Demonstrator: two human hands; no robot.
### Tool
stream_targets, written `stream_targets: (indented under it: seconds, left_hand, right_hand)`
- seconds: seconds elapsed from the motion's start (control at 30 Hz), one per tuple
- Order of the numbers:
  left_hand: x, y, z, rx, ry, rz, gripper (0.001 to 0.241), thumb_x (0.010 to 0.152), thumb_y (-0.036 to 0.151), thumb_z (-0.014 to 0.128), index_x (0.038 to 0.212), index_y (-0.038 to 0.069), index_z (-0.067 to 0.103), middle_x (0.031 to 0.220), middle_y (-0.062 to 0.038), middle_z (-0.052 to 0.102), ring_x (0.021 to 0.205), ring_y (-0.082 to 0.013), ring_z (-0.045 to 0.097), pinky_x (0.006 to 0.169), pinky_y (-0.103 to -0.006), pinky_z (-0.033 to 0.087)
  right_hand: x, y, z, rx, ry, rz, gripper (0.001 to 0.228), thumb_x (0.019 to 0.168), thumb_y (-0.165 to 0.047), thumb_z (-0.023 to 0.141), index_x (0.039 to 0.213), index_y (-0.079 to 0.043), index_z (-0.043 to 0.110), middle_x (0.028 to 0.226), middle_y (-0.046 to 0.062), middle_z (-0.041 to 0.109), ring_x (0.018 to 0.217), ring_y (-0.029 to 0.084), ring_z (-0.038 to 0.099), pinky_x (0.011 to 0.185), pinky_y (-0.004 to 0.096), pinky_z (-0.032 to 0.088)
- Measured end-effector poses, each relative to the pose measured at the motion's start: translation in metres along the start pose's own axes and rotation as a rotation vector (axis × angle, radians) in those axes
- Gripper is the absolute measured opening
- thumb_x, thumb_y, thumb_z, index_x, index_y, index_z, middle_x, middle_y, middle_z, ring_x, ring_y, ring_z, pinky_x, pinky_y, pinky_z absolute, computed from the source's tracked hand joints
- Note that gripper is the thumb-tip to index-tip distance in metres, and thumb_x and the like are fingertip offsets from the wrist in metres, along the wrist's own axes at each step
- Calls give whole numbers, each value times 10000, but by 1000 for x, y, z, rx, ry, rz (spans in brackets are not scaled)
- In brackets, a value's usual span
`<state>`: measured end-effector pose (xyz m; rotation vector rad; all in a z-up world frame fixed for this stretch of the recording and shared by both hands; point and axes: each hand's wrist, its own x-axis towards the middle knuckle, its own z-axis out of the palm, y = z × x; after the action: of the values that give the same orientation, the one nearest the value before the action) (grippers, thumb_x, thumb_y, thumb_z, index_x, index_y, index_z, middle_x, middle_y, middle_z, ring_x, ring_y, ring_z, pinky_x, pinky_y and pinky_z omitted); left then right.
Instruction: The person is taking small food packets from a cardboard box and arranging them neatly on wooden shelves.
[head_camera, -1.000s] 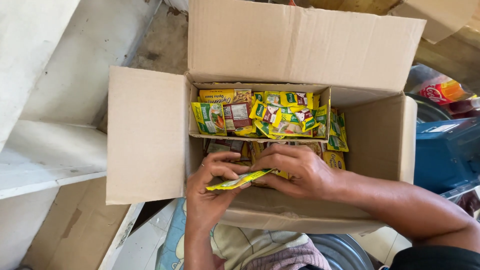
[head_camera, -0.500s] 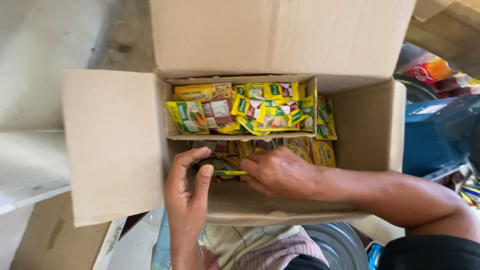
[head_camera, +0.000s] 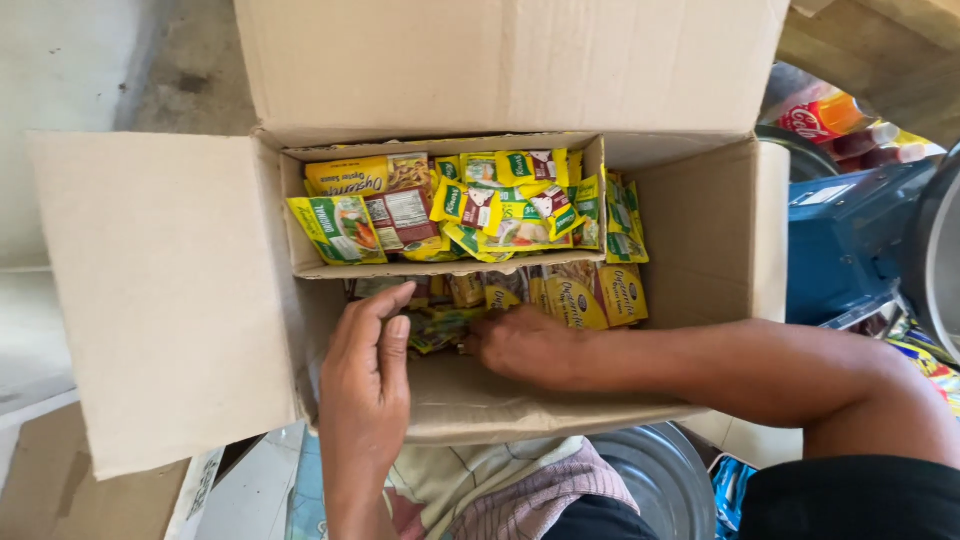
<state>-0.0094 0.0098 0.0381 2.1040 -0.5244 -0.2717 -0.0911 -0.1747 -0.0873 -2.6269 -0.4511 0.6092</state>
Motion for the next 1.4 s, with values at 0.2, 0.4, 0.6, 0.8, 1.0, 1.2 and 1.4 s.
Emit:
stream_targets:
  seconds: [0.2,0.4,0.6,0.8,1.0,1.2,1.4]
  left_hand:
    - [2,-6,-2,24,-93,-72,293,1049,214,506,1251,86,674,1096,-132,711,957,-325,687,841,-396,525]
    - [0,-8,-4,11,-76,-12,289,1070,208,490,1271,82,656,1166,-147,701,1038,-353,680,875,-422,524]
    - [1,-9,-4,52,-77,-15,293,1065,211,489,1271,93,661,1166,-146,704,1036,-370,670,860,-432,516]
    - [0,-21,-2,103,-17,71,289,1066,191,492,1273,87,666,1124,-157,695,1031,-381,666,853,-429,523]
    - [4,-29,7,73,7,48,292,1045,191,502,1267,92,664,1133,-142,706,1024,-326,711,830,-411,552]
    - [1,-14,3,119,45,-42,302,1042,214,501,1265,115,678,1181,-144,702,1005,-363,691,803,-442,540]
    - [-2,-13,2,68,67,32,288,1053,234,502,1244,108,677,1165,-151,708,1037,-369,686,837,-448,536]
  right_hand:
    - [12,14,48,-206,284,-246,216,843,-158,610,996,-15,663,949,226,690,731,352,703,568,455,578]
    - [23,19,54,3,157,12,278,894,-79,545,1154,14,575,808,209,665,692,358,688,559,459,544]
    - [28,25,35,-133,131,-36,206,829,-126,578,952,20,653,956,237,675,772,361,714,671,489,571]
    - [23,40,50,93,125,-251,207,855,-245,649,1004,-112,705,974,161,719,880,375,696,749,498,557]
    - [29,30,60,-305,-276,-52,305,943,-177,581,1213,-59,659,992,184,748,878,380,747,623,573,587]
    - [-43,29,-115,145,-232,-94,284,928,-301,628,924,-48,758,904,172,743,836,371,711,742,486,526]
    - [-84,148,-105,162,-34,554,216,806,-212,726,1003,-171,807,900,85,809,860,241,794,791,389,595]
